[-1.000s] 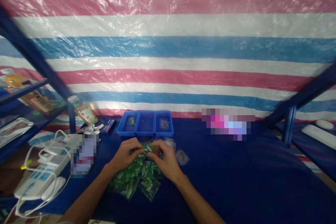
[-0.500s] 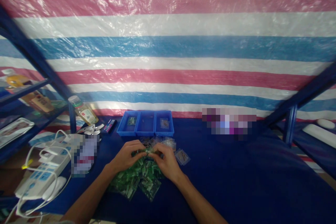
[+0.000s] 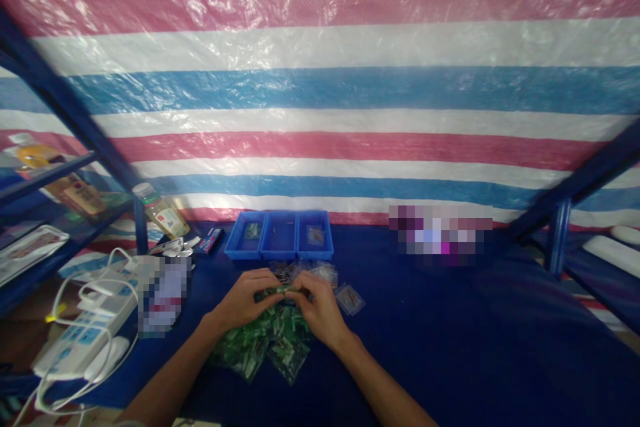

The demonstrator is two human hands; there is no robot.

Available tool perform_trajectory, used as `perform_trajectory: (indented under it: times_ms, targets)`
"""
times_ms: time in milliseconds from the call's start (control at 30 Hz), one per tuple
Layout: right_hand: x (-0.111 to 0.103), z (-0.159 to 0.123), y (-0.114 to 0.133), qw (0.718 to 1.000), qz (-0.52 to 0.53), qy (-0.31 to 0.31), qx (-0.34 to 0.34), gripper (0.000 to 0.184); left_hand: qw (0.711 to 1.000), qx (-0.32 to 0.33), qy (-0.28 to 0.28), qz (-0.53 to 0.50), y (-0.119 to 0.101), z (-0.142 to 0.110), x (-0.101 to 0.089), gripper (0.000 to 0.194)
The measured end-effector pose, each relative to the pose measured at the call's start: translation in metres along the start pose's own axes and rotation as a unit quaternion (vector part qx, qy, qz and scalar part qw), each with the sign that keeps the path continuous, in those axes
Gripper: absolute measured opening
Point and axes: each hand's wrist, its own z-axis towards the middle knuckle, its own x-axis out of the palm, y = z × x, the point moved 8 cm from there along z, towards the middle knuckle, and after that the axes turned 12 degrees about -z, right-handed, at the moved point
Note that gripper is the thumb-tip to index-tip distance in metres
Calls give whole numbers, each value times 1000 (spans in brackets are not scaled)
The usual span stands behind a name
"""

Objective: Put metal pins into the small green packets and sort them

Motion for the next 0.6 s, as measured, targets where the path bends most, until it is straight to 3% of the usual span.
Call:
perform_trajectory:
  times_ms: [133,300,467,600]
  targets:
    - [5,-2,3,1000,-14,24,7,10,1000,-8,-2,-1,-1,0,-3,16]
    - [7,-1,10,999,-30,40,-17,11,1000,0,-1,6,2,-2,-3,19]
    - [3,-1,12,997,-66,21,-31,10,1000,3,-26,5,12,-5,1,17]
    - [-1,-5,2,999,-44,-13,13,14,997,-18,-74,-14,16,-7,-3,17]
